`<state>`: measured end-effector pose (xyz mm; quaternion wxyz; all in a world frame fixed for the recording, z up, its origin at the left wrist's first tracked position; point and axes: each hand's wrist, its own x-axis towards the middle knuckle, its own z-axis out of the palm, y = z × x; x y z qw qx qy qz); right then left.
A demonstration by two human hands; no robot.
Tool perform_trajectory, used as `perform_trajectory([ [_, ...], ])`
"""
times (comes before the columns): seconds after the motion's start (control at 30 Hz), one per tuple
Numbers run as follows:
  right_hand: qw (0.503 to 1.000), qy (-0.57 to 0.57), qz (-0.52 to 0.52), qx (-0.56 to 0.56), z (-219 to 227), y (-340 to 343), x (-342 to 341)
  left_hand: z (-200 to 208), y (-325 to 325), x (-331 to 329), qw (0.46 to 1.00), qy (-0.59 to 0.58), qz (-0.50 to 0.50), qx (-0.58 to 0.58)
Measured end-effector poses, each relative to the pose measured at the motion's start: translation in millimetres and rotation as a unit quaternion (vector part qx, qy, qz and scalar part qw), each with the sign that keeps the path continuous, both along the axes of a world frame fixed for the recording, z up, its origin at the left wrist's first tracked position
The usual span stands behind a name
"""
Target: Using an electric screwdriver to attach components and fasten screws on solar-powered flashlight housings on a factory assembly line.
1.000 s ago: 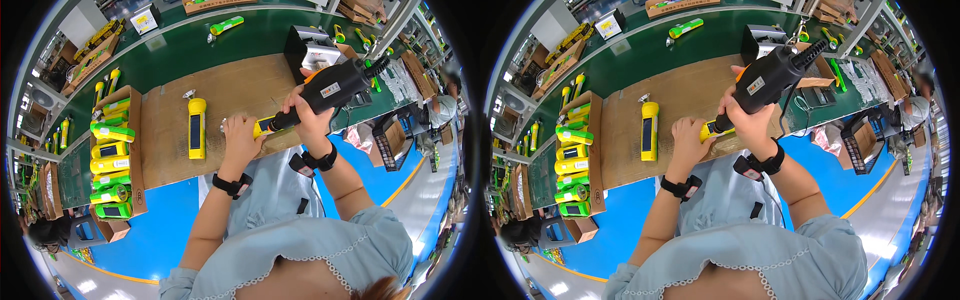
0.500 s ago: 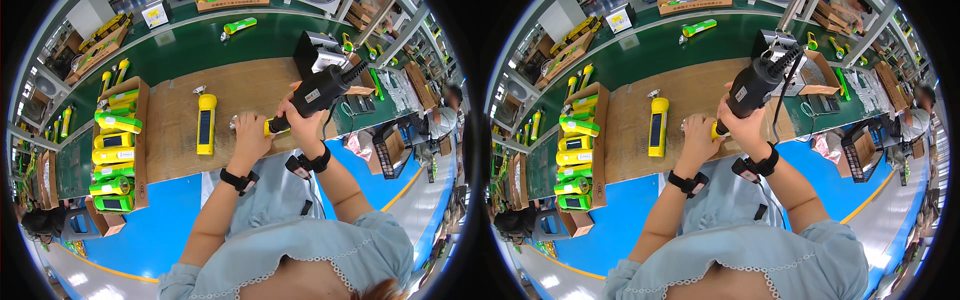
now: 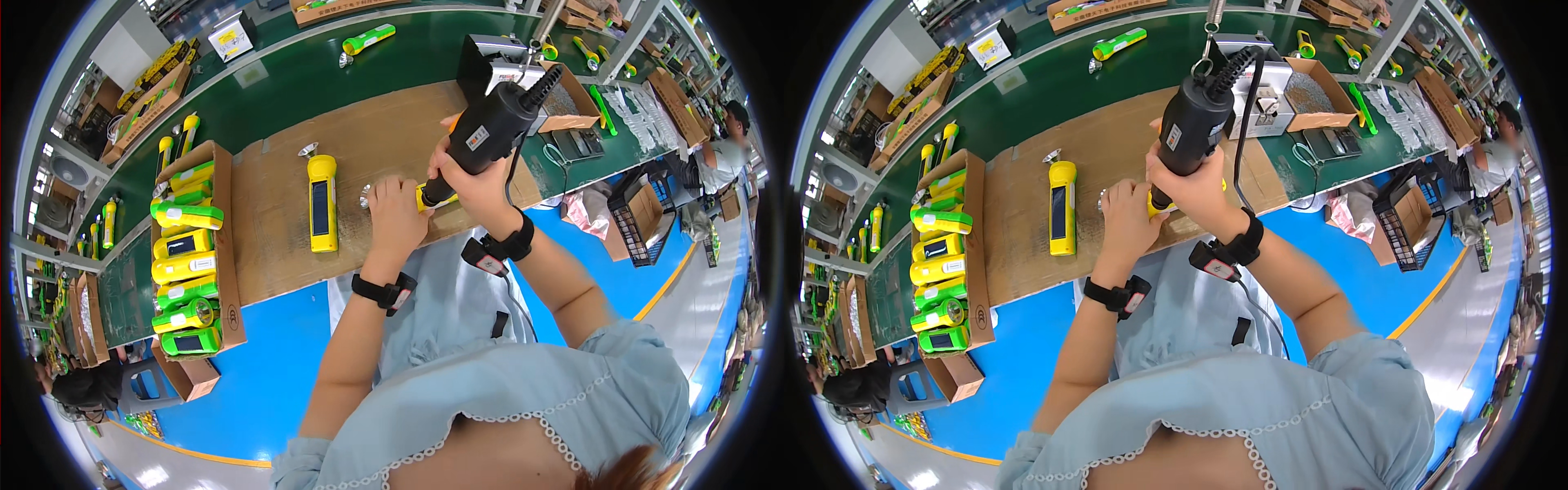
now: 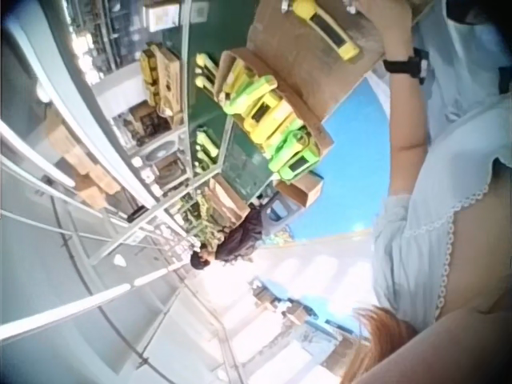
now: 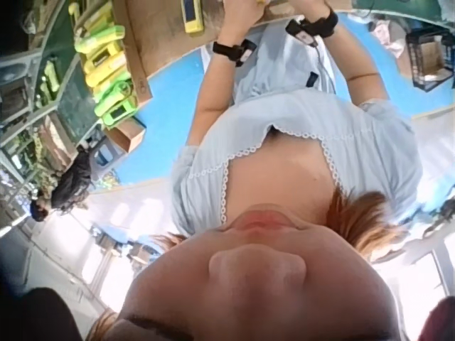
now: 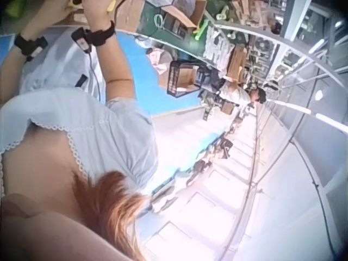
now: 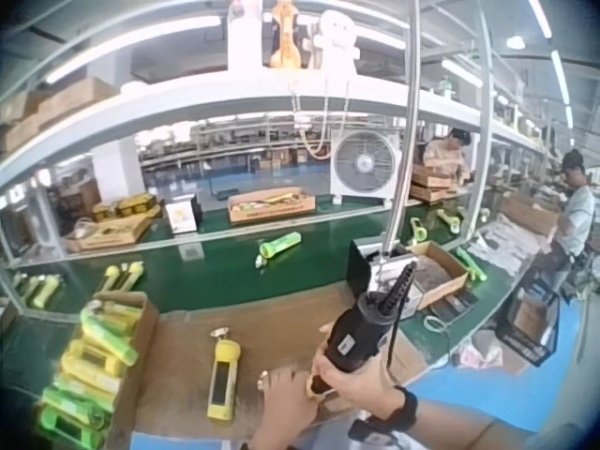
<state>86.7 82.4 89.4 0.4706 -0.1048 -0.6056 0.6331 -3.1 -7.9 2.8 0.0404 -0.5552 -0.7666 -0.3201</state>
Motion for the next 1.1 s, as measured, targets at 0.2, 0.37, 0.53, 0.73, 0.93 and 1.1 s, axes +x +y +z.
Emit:
perform_trajectory([
  [0.2, 0.977, 0.119, -0.170, 0.056, 58, 71, 47, 3, -1, 4, 0.999, 0.024, 0.014, -0.029],
  [0.37, 0.925, 0.112, -0.327, 0.157, 42, 168, 50, 5, -4, 7, 0.998, 0.016, 0.016, -0.058],
  [0.53, 0.940, 0.089, -0.308, 0.115, 28, 199, 46, 10, -8, 8, 0.997, 0.019, 0.016, -0.067],
  [0.73, 0.962, -0.005, -0.252, 0.101, 43, 209, 45, 20, -10, 9, 0.997, 0.005, 0.003, -0.083],
  [0.93, 0.988, 0.085, -0.129, 0.017, 24, 134, 41, 17, -8, 6, 0.996, -0.002, 0.004, -0.085],
  [1.1, 0.934, 0.045, -0.310, 0.170, 28, 129, 43, 16, -6, 10, 0.997, -0.008, 0.014, -0.076],
])
